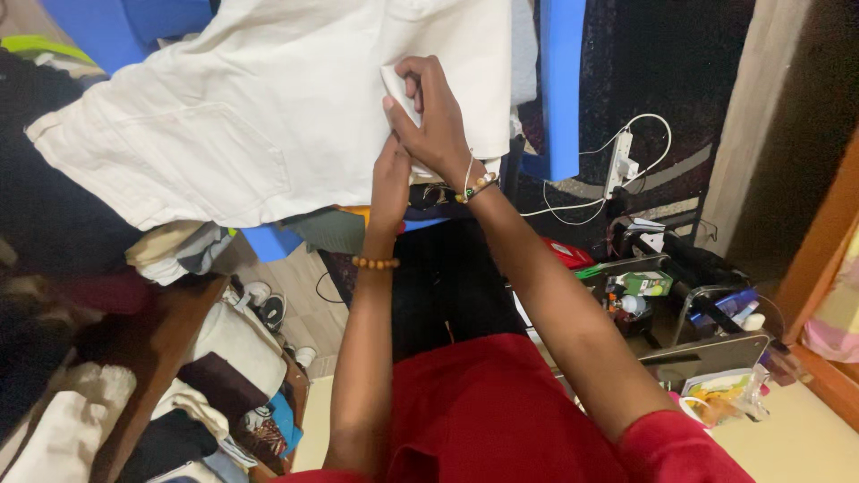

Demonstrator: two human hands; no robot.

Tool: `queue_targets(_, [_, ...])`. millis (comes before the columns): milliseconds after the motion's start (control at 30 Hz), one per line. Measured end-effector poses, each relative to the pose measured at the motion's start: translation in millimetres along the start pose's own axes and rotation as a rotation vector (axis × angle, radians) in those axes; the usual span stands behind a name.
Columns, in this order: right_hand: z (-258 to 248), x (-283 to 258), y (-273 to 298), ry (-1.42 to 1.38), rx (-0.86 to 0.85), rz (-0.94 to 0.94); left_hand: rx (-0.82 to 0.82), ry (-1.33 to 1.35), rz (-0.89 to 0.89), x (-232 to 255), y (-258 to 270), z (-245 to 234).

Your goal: The person picks up a white garment from a pile on a chair, unfolds it on a flat surface, smooths it with their hands, and then folds it into a compact rectangular shape.

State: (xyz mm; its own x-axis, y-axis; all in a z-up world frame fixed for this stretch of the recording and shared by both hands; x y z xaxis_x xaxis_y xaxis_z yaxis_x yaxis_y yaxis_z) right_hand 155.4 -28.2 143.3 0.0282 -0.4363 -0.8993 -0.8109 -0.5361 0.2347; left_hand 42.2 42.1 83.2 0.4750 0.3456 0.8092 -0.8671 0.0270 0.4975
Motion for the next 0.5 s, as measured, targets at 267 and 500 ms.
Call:
queue_targets(267, [59, 19, 26, 0.339, 0.095, -0.047, 0.188, -1.059, 0.384, 109, 26, 36])
queue_targets(500, [81, 42, 35, 0.512, -0.129, 0.136, -0.351, -1.595, 0.352, 117, -75, 3])
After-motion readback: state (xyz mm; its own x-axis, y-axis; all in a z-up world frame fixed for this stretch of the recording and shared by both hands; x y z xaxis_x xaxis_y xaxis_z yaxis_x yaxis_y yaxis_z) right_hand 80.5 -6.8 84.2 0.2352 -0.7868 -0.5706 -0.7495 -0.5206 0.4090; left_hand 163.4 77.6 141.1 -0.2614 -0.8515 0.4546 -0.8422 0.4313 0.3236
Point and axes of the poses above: each hand's wrist, its own y-axis away from the middle knuckle, its own z-axis out of the palm, x = y × z, the point moved 6 cm from there along -y, towards the middle knuckle, and after that the axes turned 11 degrees about -x, right-handed, at the moved point
